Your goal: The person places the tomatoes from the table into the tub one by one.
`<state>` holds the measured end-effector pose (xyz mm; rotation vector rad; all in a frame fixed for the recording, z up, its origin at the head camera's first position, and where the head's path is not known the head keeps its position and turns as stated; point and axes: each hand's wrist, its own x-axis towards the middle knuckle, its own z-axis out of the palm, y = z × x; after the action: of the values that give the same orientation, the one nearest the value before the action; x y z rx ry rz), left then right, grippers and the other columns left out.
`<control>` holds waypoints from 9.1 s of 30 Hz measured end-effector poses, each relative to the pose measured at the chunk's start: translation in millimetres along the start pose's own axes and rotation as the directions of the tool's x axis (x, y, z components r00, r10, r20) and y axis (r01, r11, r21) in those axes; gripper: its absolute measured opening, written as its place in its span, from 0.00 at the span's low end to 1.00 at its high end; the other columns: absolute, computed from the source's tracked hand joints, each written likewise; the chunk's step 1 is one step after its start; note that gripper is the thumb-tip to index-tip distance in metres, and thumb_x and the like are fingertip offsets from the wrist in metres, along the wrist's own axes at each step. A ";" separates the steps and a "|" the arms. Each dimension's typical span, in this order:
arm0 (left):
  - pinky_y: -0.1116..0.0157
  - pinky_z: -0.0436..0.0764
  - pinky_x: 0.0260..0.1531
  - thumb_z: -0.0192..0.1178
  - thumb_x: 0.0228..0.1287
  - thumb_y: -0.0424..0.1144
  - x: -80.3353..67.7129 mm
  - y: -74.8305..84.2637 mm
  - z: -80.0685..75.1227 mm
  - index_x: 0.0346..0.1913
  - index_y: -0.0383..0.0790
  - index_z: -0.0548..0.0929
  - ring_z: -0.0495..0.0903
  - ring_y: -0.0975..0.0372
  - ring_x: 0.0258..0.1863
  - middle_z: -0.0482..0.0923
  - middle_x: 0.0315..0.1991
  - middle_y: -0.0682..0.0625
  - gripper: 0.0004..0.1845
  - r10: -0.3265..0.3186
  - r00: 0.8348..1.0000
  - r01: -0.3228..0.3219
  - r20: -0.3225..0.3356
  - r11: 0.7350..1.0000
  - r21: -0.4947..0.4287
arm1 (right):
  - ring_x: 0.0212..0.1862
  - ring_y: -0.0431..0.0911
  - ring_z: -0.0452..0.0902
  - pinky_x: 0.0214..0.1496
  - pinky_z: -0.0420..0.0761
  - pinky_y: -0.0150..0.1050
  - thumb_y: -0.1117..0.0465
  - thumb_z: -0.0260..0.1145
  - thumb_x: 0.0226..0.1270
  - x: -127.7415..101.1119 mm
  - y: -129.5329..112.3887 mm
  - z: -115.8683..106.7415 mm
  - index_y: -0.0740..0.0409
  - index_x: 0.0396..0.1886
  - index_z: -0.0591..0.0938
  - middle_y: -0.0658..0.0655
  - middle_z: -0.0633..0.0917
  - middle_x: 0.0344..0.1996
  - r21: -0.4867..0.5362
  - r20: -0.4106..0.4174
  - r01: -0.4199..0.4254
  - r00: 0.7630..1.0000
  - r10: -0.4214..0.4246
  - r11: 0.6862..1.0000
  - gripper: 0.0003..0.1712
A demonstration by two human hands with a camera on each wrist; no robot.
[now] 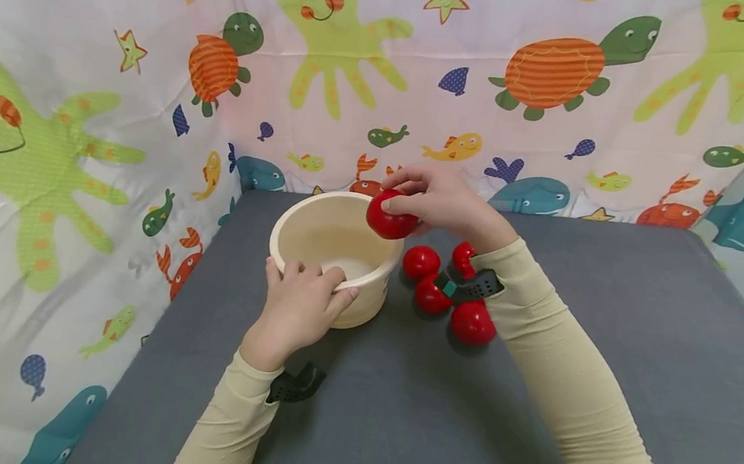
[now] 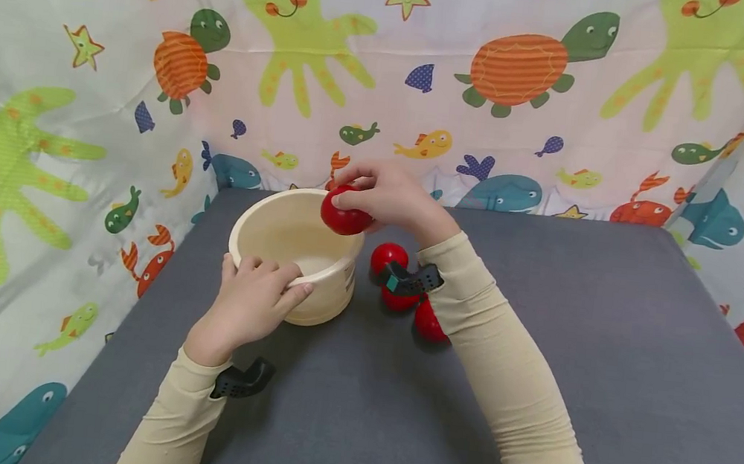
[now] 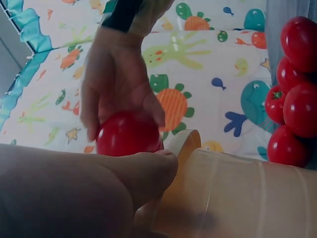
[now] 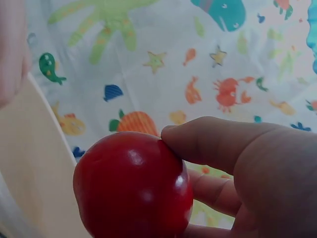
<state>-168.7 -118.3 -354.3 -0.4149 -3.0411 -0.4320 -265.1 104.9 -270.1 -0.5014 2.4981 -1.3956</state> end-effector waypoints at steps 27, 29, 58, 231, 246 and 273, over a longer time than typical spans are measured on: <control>0.25 0.44 0.69 0.56 0.74 0.56 3.3 3.1 -3.5 0.55 0.47 0.83 0.70 0.40 0.61 0.83 0.47 0.41 0.19 -0.014 0.999 0.014 0.029 1.000 -0.003 | 0.52 0.52 0.83 0.40 0.89 0.42 0.57 0.72 0.64 33.6 11.0 73.2 0.49 0.58 0.82 0.57 0.84 0.57 -0.056 0.070 -0.052 0.996 0.056 0.997 0.22; 0.26 0.44 0.69 0.56 0.74 0.56 3.6 2.9 -3.5 0.56 0.47 0.83 0.70 0.40 0.61 0.83 0.48 0.41 0.20 -0.014 0.999 0.014 0.031 1.000 -0.001 | 0.51 0.52 0.83 0.39 0.89 0.41 0.58 0.72 0.64 33.9 11.4 75.0 0.49 0.58 0.82 0.58 0.84 0.57 -0.076 0.069 -0.048 0.996 0.053 0.996 0.22; 0.27 0.46 0.67 0.57 0.73 0.56 2.7 5.0 -2.3 0.51 0.47 0.83 0.70 0.41 0.57 0.82 0.46 0.41 0.18 -0.002 1.000 0.001 0.015 1.000 0.015 | 0.55 0.54 0.83 0.45 0.89 0.43 0.59 0.69 0.67 33.4 14.3 81.3 0.54 0.57 0.84 0.62 0.85 0.58 -0.227 0.025 0.020 1.000 -0.015 0.974 0.19; 0.26 0.43 0.69 0.56 0.73 0.56 5.2 2.3 -3.5 0.46 0.48 0.83 0.71 0.41 0.57 0.80 0.41 0.42 0.16 -0.004 1.000 0.004 0.010 1.000 -0.002 | 0.47 0.37 0.80 0.42 0.87 0.33 0.54 0.67 0.73 -68.2 153.1 -23.0 0.57 0.72 0.72 0.49 0.78 0.54 0.296 -0.407 -0.061 0.895 0.184 0.953 0.31; 0.27 0.44 0.69 0.57 0.73 0.56 5.9 4.6 -1.6 0.46 0.48 0.83 0.71 0.41 0.57 0.80 0.41 0.42 0.16 0.004 1.000 -0.004 0.005 1.000 0.004 | 0.60 0.52 0.79 0.41 0.86 0.30 0.55 0.68 0.71 -41.5 64.9 -25.3 0.53 0.67 0.77 0.61 0.78 0.64 0.201 -0.388 0.006 0.919 0.074 0.979 0.27; 0.27 0.45 0.69 0.59 0.71 0.56 7.4 0.4 -2.3 0.54 0.47 0.83 0.71 0.42 0.59 0.82 0.48 0.41 0.19 0.001 1.000 -0.001 0.014 1.000 0.010 | 0.56 0.53 0.81 0.47 0.89 0.47 0.60 0.73 0.62 26.0 13.2 57.7 0.53 0.61 0.81 0.58 0.83 0.59 0.158 -0.182 0.086 0.982 -0.057 0.984 0.25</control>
<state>-175.7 -116.6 -351.4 -0.4207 -3.0546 -0.4151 -270.1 56.1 -312.2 -0.4560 2.4895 -1.7285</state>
